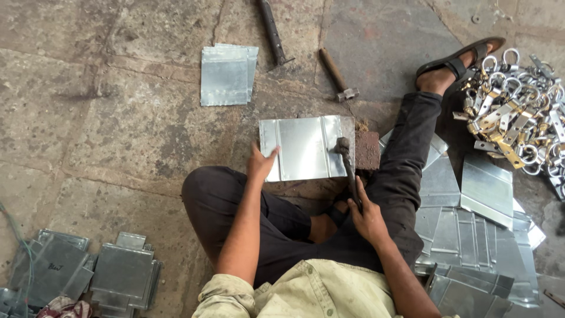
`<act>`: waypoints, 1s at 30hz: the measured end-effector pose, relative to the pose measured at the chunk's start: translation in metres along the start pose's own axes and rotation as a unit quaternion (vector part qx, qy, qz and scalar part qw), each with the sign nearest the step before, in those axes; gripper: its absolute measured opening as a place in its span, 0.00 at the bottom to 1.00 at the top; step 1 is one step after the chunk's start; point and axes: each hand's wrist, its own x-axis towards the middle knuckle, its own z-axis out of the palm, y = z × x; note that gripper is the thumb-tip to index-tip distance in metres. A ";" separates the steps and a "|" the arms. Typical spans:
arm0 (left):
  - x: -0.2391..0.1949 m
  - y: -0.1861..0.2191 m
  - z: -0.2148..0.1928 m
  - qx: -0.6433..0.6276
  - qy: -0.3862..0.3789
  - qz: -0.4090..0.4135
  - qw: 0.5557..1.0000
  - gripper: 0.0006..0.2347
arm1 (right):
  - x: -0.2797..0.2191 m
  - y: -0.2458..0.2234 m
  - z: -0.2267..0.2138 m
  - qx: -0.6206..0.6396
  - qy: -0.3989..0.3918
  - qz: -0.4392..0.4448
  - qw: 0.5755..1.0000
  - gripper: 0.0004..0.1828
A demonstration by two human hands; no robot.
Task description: The person hammers a metal sheet on a stone block, then picks up a different metal sheet and hammers its edges while sitting on the floor.
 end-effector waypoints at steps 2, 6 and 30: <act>0.009 -0.014 0.014 -0.078 0.013 0.083 0.993 0.35 | 0.003 0.002 0.003 0.030 0.028 -0.031 0.999 0.36; 0.049 -0.031 0.039 -0.050 0.156 0.218 0.962 0.36 | 0.013 0.001 -0.005 0.085 0.065 -0.069 0.992 0.25; 0.061 -0.012 0.040 -0.032 0.099 0.134 0.985 0.37 | 0.013 0.030 0.008 0.213 0.020 0.116 0.970 0.18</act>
